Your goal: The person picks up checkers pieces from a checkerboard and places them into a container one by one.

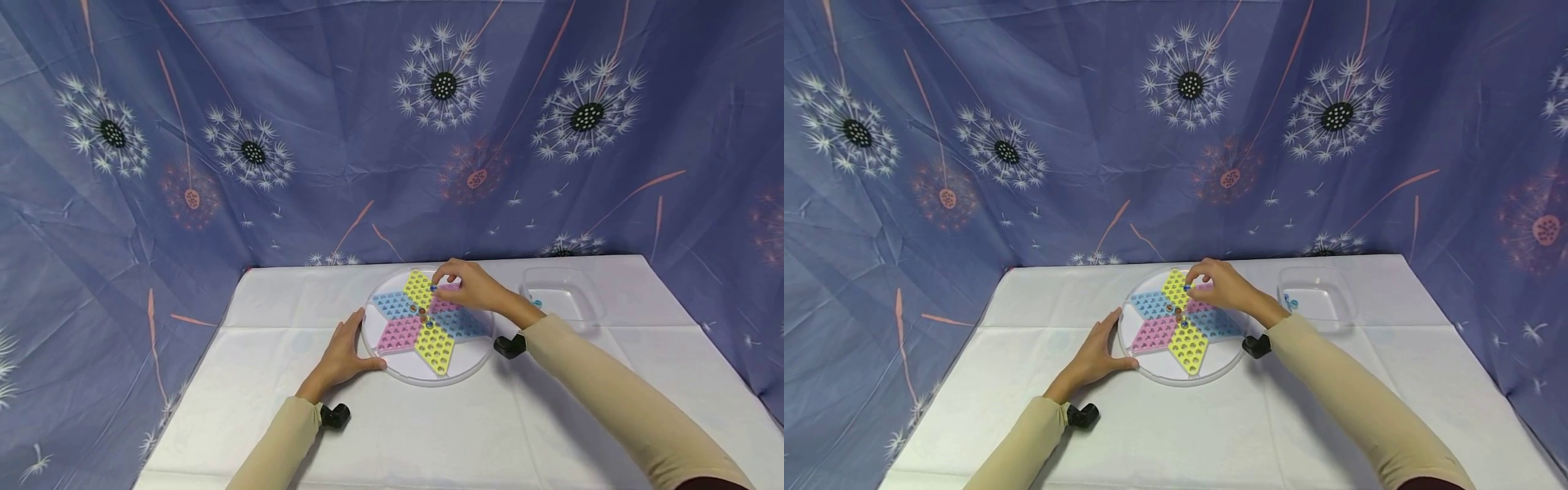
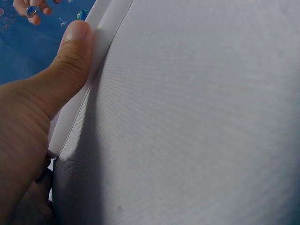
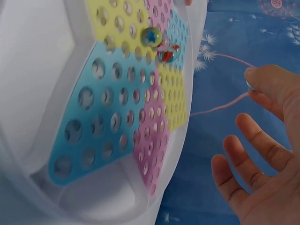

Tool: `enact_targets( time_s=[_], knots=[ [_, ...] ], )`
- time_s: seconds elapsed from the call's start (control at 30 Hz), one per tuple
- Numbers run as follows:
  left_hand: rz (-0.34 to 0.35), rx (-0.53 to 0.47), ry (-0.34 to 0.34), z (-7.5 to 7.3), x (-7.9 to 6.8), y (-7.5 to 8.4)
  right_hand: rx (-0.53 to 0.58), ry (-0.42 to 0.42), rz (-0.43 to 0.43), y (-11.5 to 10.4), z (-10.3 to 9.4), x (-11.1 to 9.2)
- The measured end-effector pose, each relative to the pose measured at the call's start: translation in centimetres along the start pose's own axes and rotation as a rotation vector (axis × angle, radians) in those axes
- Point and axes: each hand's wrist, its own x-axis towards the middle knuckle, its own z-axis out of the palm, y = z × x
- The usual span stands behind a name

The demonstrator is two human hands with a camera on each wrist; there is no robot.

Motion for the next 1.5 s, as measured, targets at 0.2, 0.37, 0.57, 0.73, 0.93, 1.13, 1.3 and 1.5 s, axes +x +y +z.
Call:
enact_targets(
  time_s=[0.2, 0.37, 0.57, 0.73, 0.93, 1.13, 1.3, 1.5],
  knots=[
    [-0.003, -0.002, 0.004, 0.1, -0.1, 0.0, 0.0, 0.012, 0.05, 0.5, -1.1, -1.4],
    [-0.006, -0.013, 0.012, 0.1, -0.2, 0.1, -0.034, 0.035, 0.101, 1.6, -2.3, -2.6],
    [-0.015, -0.014, 0.007, 0.1, -0.2, 0.2, -0.074, 0.074, 0.153, 2.9, -3.7, -4.1],
    [-0.01, -0.014, 0.008, 0.2, -0.2, 0.1, -0.099, 0.099, 0.199, 3.8, -5.0, -5.7],
    [-0.001, -0.01, 0.013, 0.1, -0.2, 0.1, -0.12, 0.127, 0.238, 4.6, -6.7, -7.7],
    [0.005, -0.021, 0.014, 0.0, -0.1, 0.3, -0.138, 0.147, 0.296, 5.6, -8.1, -9.8],
    [-0.003, -0.021, 0.011, 0.0, -0.2, 0.4, -0.173, 0.182, 0.302, 6.7, -8.8, -11.2],
    [-0.006, -0.012, 0.007, 0.0, -0.2, 0.3, -0.191, 0.194, 0.316, 7.4, -9.6, -12.6]
  ],
)
